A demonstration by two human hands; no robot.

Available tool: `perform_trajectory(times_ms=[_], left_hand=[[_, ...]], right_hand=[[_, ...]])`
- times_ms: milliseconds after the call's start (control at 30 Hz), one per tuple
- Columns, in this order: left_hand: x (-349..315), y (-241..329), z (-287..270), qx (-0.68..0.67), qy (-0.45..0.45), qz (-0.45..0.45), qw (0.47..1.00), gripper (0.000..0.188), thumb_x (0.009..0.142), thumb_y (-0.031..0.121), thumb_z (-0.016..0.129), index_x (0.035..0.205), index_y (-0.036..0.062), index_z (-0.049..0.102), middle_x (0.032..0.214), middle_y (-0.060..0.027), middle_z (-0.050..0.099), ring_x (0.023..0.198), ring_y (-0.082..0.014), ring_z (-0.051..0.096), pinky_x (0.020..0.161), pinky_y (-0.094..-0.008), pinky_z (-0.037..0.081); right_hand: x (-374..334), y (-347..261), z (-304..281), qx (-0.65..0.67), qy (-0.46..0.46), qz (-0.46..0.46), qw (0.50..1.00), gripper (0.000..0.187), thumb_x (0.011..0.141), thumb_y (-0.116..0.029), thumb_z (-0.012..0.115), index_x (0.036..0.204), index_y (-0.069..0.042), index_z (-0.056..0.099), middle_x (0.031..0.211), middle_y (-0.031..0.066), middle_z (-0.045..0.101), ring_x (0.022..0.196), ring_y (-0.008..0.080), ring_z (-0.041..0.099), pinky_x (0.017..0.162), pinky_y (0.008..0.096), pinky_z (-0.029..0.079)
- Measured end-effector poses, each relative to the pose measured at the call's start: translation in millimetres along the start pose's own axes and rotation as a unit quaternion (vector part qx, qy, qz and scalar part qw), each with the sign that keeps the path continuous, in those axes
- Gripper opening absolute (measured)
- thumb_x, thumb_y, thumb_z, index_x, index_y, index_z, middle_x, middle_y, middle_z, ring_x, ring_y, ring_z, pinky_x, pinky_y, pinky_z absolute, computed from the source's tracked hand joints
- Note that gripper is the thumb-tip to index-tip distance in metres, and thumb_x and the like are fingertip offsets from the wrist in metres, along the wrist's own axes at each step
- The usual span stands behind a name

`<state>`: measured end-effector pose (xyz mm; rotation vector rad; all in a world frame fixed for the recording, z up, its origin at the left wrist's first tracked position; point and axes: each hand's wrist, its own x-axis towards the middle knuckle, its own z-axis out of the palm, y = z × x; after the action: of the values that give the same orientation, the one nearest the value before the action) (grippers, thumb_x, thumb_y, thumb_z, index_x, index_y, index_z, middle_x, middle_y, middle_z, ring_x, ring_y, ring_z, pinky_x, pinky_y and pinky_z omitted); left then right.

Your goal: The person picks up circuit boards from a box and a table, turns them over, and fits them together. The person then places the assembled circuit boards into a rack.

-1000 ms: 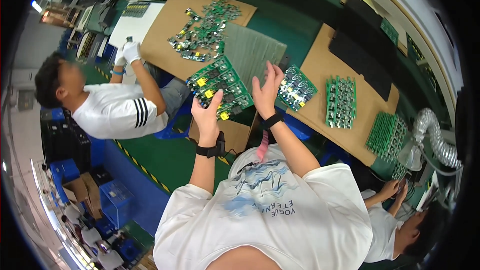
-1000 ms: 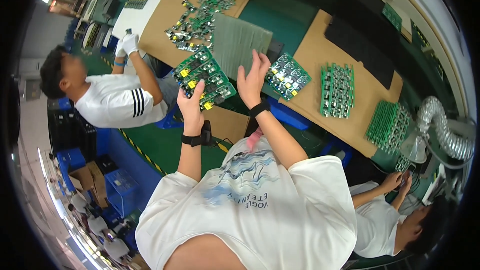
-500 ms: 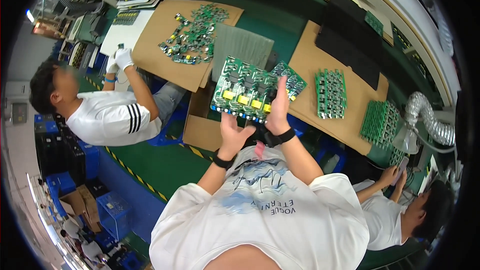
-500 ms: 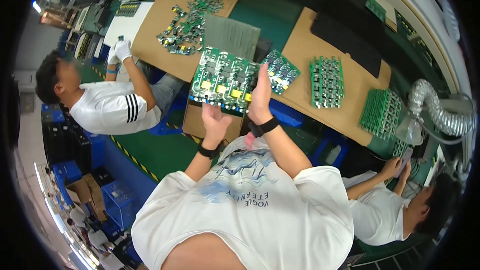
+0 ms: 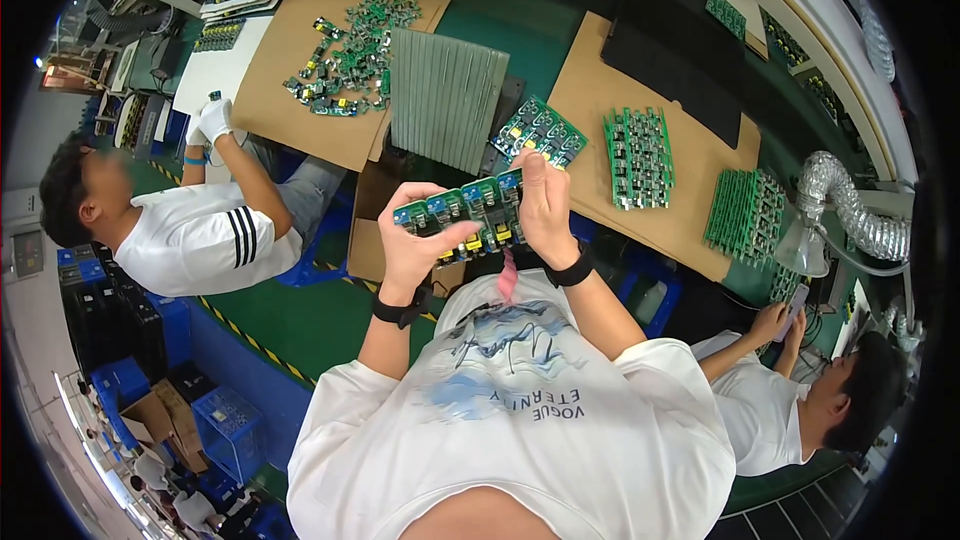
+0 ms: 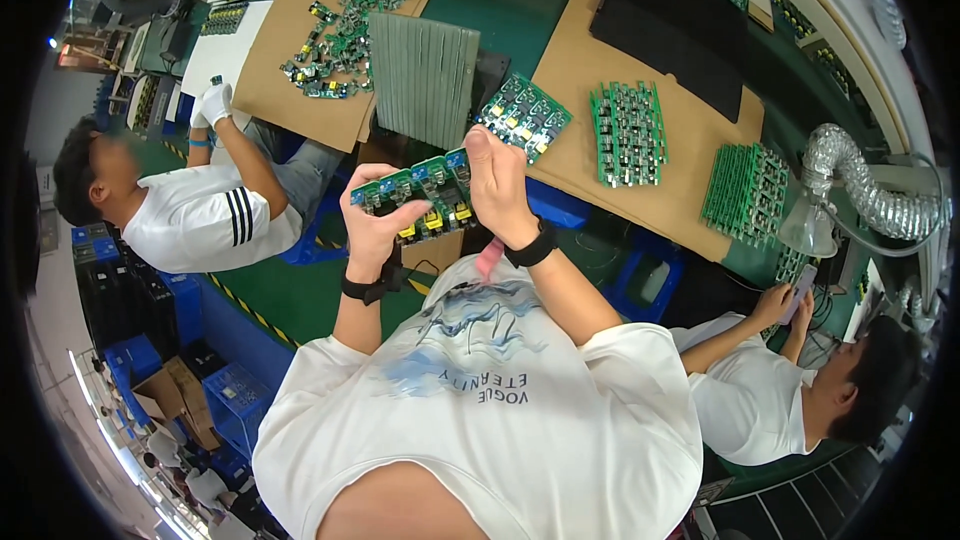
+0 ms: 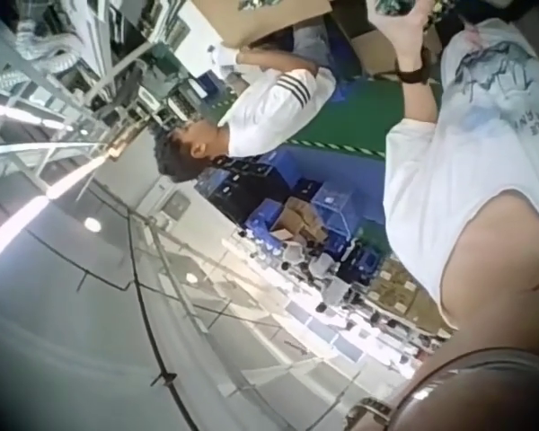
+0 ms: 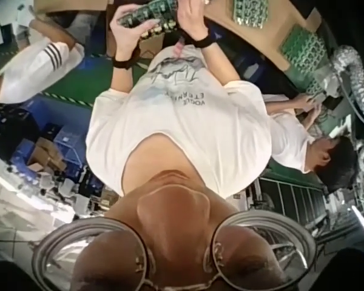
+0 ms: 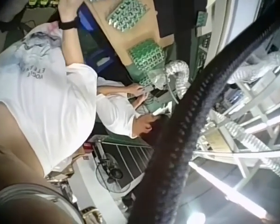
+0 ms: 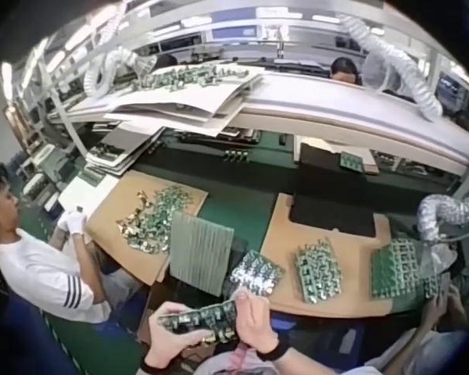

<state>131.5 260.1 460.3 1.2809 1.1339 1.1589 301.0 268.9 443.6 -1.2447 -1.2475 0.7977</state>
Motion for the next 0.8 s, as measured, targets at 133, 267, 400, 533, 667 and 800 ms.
perform_trajectory(times_ms=[133,267,400,533,667,800], left_hand=[[-6,-13,-9,-0.012,-0.005,-0.022,1.0,0.039,0.06,-0.002,0.078,0.089,0.0034,0.053,0.081,-0.0023,0.06,0.072,-0.0075,0.057,0.067,-0.0214,0.047],[-9,-18,-13,-0.028,-0.006,-0.035,0.999,0.038,0.061,-0.002,0.078,0.088,0.0038,0.052,0.08,-0.0024,0.06,0.072,-0.0074,0.057,0.067,-0.0215,0.047],[-12,-25,-15,-0.053,-0.006,-0.043,0.998,0.038,0.061,0.001,0.079,0.089,0.0035,0.053,0.08,-0.0023,0.061,0.072,-0.0072,0.058,0.066,-0.0213,0.048],[-15,-31,-16,-0.065,-0.002,-0.05,0.997,0.039,0.062,0.007,0.082,0.089,0.0028,0.054,0.08,-0.0018,0.061,0.073,-0.0061,0.058,0.065,-0.0205,0.048],[-17,-34,-17,-0.064,-0.006,-0.063,0.996,0.038,0.063,0.007,0.081,0.089,0.0031,0.054,0.08,-0.002,0.062,0.072,-0.0061,0.058,0.065,-0.0204,0.048],[-22,-40,-20,-0.072,-0.014,-0.075,0.995,0.038,0.063,0.008,0.081,0.089,0.0035,0.054,0.08,-0.0019,0.062,0.072,-0.0061,0.058,0.065,-0.0202,0.048]], right_hand=[[-3,-1,3,0.03,-0.044,0.019,0.998,0.049,0.097,-0.036,0.036,0.067,0.002,0.044,0.053,0.0058,0.034,0.053,0.0119,0.03,0.047,0.0319,0.029],[-4,10,7,0.057,-0.06,0.027,0.996,0.051,0.097,-0.038,0.036,0.068,0.002,0.045,0.052,0.0053,0.035,0.052,0.0114,0.032,0.047,0.0313,0.03],[-6,14,11,0.064,-0.079,0.062,0.993,0.057,0.097,-0.044,0.03,0.064,-0.001,0.046,0.057,-0.0019,0.037,0.055,0.0087,0.034,0.05,0.0276,0.027],[-8,19,13,0.061,-0.084,0.065,0.992,0.057,0.097,-0.044,0.03,0.063,-0.001,0.046,0.058,-0.0017,0.039,0.055,0.0086,0.035,0.05,0.0272,0.028],[-12,27,15,0.076,-0.088,0.094,0.989,0.057,0.097,-0.043,0.03,0.063,-0.001,0.046,0.058,-0.0013,0.041,0.055,0.0083,0.036,0.05,0.0267,0.029],[-21,37,19,0.09,-0.088,0.11,0.986,0.056,0.097,-0.043,0.031,0.062,-0.001,0.047,0.058,-0.0009,0.042,0.056,0.008,0.036,0.051,0.026,0.03]])
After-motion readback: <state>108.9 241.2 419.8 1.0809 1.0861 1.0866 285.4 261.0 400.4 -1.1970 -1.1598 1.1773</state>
